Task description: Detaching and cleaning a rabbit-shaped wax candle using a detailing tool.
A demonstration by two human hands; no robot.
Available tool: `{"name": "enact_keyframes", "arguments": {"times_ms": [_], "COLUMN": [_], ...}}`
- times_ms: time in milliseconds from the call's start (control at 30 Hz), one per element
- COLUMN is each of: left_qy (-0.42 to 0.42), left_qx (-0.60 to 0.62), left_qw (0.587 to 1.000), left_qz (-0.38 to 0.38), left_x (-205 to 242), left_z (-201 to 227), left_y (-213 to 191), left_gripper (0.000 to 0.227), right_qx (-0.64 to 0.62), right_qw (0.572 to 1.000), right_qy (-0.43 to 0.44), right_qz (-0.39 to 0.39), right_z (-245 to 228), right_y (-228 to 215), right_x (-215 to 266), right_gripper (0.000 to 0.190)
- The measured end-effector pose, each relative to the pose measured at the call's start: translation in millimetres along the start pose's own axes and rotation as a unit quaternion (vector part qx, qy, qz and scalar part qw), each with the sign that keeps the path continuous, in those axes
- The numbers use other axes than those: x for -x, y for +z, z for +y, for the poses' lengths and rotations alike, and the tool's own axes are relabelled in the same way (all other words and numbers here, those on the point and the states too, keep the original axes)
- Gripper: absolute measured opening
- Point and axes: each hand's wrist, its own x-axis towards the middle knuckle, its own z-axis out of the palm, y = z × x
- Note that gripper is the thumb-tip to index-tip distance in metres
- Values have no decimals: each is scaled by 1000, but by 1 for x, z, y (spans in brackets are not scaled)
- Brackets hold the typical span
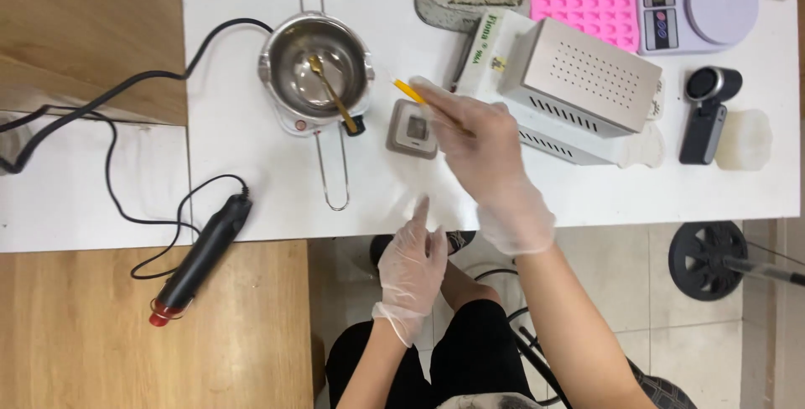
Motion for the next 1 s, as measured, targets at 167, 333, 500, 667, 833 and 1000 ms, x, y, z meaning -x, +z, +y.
{"name": "enact_keyframes", "arguments": {"times_ms": [167,333,500,667,833,1000], "left_qy": [15,-46,-64,-31,-13,-46], "left_qx": [13,-2,-86,-184,-141,-152], "left_qw": [999,999,992,982,983,980], "left_qz": [45,-15,-74,-12,117,117], "left_x": [2,0,-12,-32,-66,-94], "left_z": [-4,-12,-29,-33,-50,-53], "left_y": [-4,-6,11,41,73,87], "left_gripper": [59,58,59,76,99,105], "right_qx": [358,250,-83,-92,-53,-40], "right_qw": [913,962,957,954,969,979], "right_qy": [-187,-107,263,285,240,198], "right_qz": [54,22,94,-1,-30,-29], "right_z": [-10,6,68,130,167,180], "right_y": [42,12,-39,-38,-19,-13], "right_x": [-26,-2,73,102,89,76], "right_gripper": [32,28,29,30,31,29]}}
